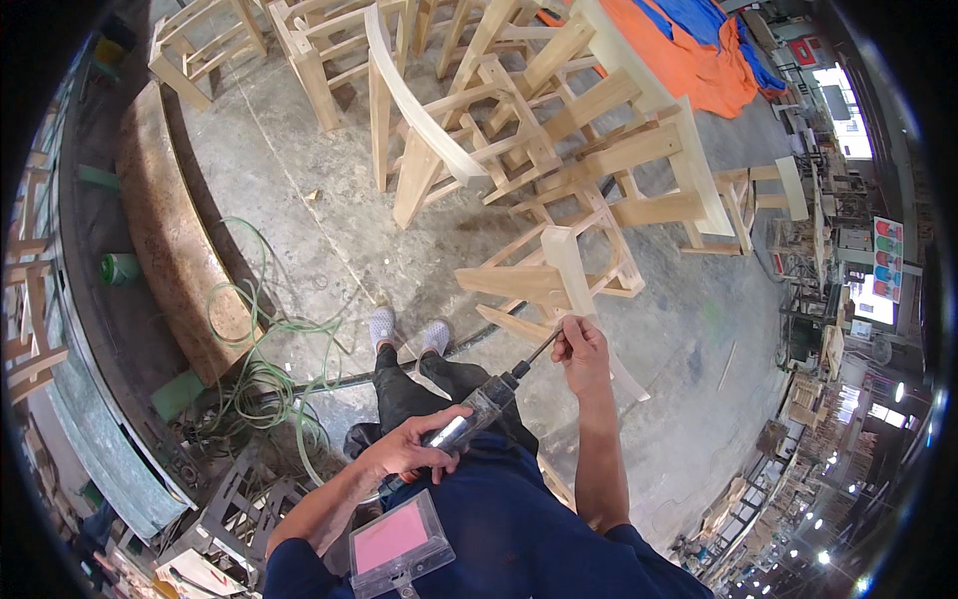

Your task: The person assembles wooden chair frames in a factory setting. They use a pneumatic drill to drive screws into pre-drilled holes, joining various wooden components together. The person handles multiple chair frames, positioning them on a workbench and moving them to a stacking area after assembly.

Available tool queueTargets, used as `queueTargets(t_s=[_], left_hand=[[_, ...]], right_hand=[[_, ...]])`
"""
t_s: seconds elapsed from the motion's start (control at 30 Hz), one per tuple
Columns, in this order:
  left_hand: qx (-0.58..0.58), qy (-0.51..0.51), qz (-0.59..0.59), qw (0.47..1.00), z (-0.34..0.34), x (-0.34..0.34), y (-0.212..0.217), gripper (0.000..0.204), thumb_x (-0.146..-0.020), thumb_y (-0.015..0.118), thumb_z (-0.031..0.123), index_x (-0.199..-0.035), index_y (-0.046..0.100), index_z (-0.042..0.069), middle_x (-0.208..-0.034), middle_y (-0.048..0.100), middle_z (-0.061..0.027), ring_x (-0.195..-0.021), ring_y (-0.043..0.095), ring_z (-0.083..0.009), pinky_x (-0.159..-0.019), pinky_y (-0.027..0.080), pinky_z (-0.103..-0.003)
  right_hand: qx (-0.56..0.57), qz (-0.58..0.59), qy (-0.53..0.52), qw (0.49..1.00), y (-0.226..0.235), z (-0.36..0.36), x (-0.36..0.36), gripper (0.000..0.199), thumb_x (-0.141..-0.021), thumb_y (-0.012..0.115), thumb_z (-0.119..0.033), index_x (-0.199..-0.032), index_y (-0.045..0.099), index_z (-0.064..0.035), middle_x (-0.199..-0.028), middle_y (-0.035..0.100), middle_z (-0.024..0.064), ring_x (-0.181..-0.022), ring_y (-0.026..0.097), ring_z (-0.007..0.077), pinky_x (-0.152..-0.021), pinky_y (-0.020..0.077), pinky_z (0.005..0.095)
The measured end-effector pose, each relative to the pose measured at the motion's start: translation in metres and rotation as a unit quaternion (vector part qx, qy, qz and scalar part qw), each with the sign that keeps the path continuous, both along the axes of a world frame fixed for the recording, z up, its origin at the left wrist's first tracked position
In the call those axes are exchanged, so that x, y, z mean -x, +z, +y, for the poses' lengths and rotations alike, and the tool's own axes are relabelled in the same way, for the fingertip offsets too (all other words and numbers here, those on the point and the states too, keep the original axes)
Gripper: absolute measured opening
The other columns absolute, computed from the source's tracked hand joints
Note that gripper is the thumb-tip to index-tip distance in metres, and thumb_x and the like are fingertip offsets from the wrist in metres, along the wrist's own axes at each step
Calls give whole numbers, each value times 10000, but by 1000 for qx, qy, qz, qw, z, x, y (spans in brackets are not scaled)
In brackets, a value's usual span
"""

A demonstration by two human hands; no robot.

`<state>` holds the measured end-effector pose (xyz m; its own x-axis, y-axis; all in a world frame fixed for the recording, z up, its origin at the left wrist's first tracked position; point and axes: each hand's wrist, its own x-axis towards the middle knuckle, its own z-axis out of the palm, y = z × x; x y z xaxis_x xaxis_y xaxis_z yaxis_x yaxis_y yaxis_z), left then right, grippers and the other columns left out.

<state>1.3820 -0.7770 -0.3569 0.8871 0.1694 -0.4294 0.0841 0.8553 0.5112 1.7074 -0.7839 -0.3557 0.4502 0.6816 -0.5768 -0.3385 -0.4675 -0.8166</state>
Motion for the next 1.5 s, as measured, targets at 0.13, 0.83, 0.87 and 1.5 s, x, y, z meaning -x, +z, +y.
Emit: queueTargets(t_s=[0.13, 0.83, 0.87, 1.5], left_hand=[[-97, 2, -32, 995, 15, 3, -15, 653, -796, 634, -53, -1401, 518, 166, -1052, 585, -76, -733, 625, -134, -650, 522, -259], [-324, 51, -4, 945, 24, -44, -112, 310, -932, 662, 377, -1202, 685, 226, -859, 578, -172, -799, 616, -294, -736, 484, -370], [-325, 51, -3, 944, 25, -45, -111, 309, -933, 659, 380, -1201, 686, 227, -858, 577, -172, -797, 615, -295, -736, 484, -370], [-311, 22, 17, 950, 36, -53, -109, 284, -956, 635, 343, -1167, 693, 161, -855, 622, -155, -845, 626, -276, -771, 485, -357]], right_hand=[[57, -9, 73, 996, -12, 3, 1, 239, -995, 586, -296, -941, 623, -66, -745, 578, -5, -612, 558, 79, -572, 490, 249], [111, -1, -99, 989, -84, 11, 4, 197, -1018, 549, -270, -1116, 596, -106, -860, 571, -1, -699, 538, 100, -648, 521, 267], [108, -1, -101, 989, -84, 11, 3, 197, -1018, 550, -266, -1120, 594, -104, -859, 572, 0, -699, 539, 100, -647, 522, 268], [100, -17, -128, 987, -90, 13, -3, 178, -1004, 574, -209, -1100, 632, -71, -847, 617, 9, -692, 564, 90, -646, 519, 265]])
